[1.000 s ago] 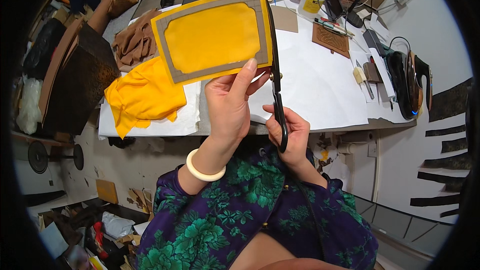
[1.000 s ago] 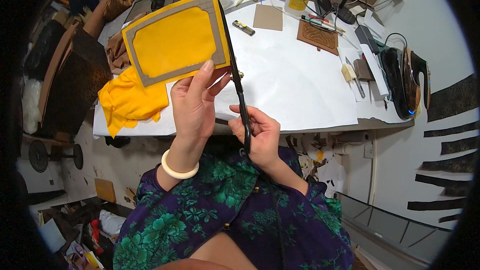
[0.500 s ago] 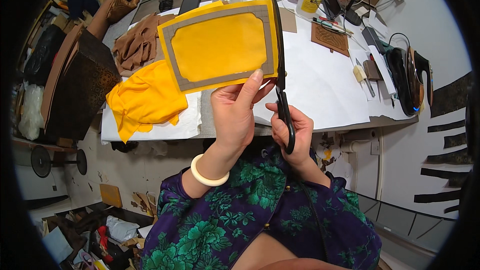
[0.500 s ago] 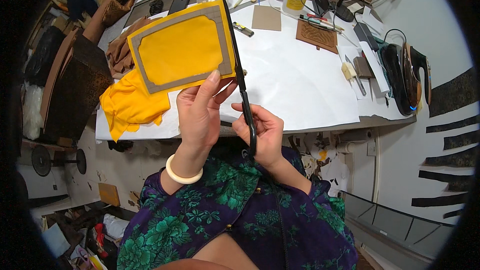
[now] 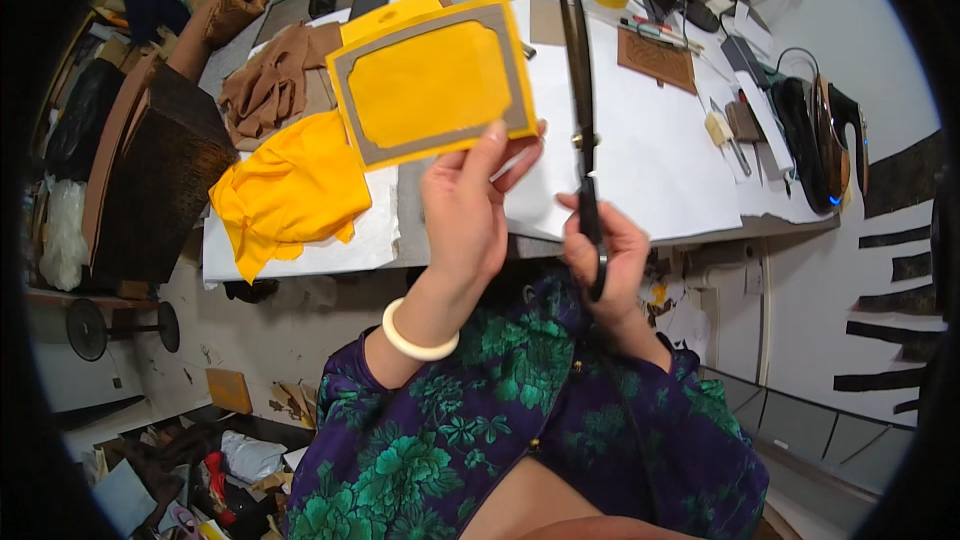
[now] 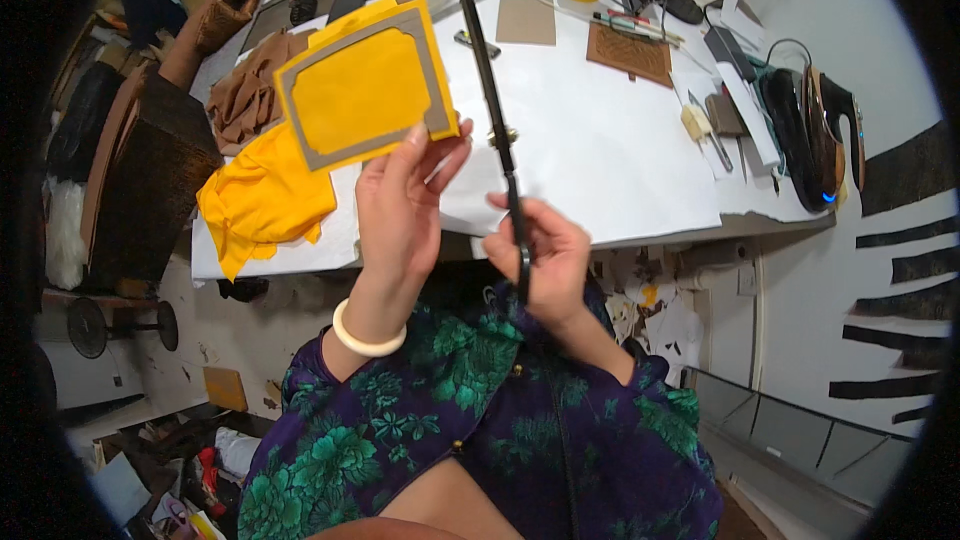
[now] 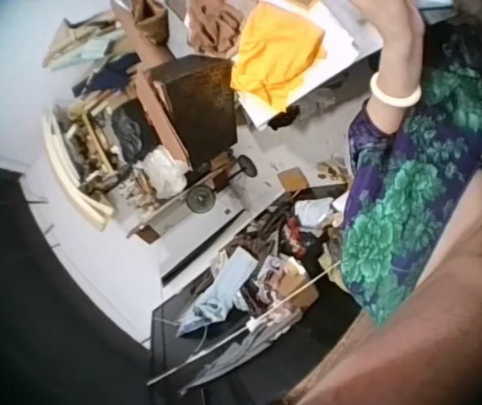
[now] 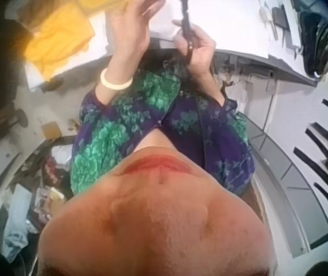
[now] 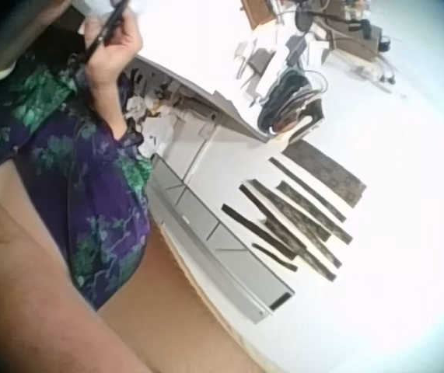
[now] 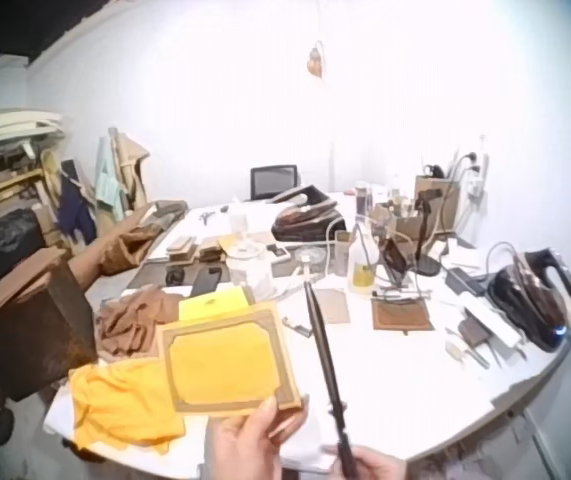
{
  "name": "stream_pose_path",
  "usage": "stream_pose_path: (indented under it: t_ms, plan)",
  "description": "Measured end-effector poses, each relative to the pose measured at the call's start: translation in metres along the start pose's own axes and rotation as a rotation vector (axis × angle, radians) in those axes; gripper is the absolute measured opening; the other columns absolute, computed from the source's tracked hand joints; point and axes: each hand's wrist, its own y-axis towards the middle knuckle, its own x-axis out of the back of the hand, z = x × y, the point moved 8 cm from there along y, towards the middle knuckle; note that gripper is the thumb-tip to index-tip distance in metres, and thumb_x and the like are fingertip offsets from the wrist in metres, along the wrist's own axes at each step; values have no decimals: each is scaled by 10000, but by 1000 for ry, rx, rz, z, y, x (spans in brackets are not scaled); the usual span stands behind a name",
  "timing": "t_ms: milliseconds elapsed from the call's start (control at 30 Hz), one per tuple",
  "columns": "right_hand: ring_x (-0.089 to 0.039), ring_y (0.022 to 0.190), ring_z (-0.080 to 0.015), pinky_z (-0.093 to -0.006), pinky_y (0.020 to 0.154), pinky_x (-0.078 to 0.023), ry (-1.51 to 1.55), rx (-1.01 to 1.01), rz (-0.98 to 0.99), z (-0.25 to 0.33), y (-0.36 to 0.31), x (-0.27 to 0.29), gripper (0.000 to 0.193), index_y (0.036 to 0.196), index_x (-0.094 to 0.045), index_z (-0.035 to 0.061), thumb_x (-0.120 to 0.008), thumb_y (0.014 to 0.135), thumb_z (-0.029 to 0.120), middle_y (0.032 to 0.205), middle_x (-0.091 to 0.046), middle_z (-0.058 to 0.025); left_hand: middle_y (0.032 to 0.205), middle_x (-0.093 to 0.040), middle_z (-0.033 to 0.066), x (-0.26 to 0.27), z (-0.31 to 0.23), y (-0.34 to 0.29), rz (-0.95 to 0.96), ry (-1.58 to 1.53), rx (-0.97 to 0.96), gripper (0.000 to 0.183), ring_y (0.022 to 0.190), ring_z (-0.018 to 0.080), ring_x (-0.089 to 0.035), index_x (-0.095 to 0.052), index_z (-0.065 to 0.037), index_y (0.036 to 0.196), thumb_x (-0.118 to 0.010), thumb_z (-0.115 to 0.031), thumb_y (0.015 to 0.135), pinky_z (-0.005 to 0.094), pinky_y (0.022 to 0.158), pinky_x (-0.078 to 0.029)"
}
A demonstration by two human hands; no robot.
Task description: The person applies adhesive to a rectangular frame, places it on a yellow fabric, and uses an iron to press it. They then use scissors to cut the fabric around the frame, trim the edges, and iron the cut piece. Finally, they use a pen to mark the fabric.
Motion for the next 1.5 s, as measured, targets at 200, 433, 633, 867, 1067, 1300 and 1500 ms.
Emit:
stream_pose_path:
  t_ms: [200,433,633,867,1067,1300,1500]
  plan:
    - [-488,649,-21,-176,555,-375,-870,382,-312,62,-15,84,444,1138,-662,-82,-861,754,18,816,-580,41,1169,-679,214,59,45,7,-262,-78,158,286,1126,311,-683,-595,82,1182,-575,-169,1045,382,983,-590]
    - [-511,693,-20,-165,614,-395,-686,314,-613,61,-48,158,346,1124,-685,-88,-829,852,70,809,-624,28,1267,-640,269,16,63,11,117,319,179,493,1250,368,-607,-500,135,1361,-494,-260,1067,445,1053,-503]
    - [-579,776,-40,-175,696,-457,-597,449,-642,78,-54,166,353,1198,-659,-99,-782,890,23,912,-680,-38,1525,-476,242,-68,187,-16,1162,1464,-201,489,1443,329,-442,-526,3,1454,-457,-311,1085,389,1171,-367]
    - [-542,750,-58,-214,703,-482,-809,433,-691,108,-55,181,311,1161,-689,-70,-785,900,68,874,-653,3,769,-735,50,-35,79,-10,609,833,-275,170,590,72,-600,-758,-29,1049,-758,-127,910,241,539,-483]
    - [-646,726,-170,-310,686,-532,-1277,97,-381,46,25,174,392,1069,-692,-46,-814,778,188,848,-691,-111,956,-703,173,114,-58,64,81,1535,-571,161,917,348,-670,-699,1,987,-695,-149,929,420,772,-526]
    - [-614,1069,-322,-396,971,-496,-1479,142,-98,30,91,167,458,1181,-672,-47,-782,786,156,1141,-630,-173,945,-646,201,165,-47,89,58,1822,-361,179,934,378,-601,-636,11,956,-726,-132,896,467,829,-500]
    - [-669,986,-269,-363,880,-535,-1214,312,-40,49,110,100,282,1098,-710,9,-762,865,158,1065,-682,-127,825,-633,96,161,-51,83,89,1287,-163,143,794,193,-613,-580,1,936,-708,-57,910,328,754,-491]
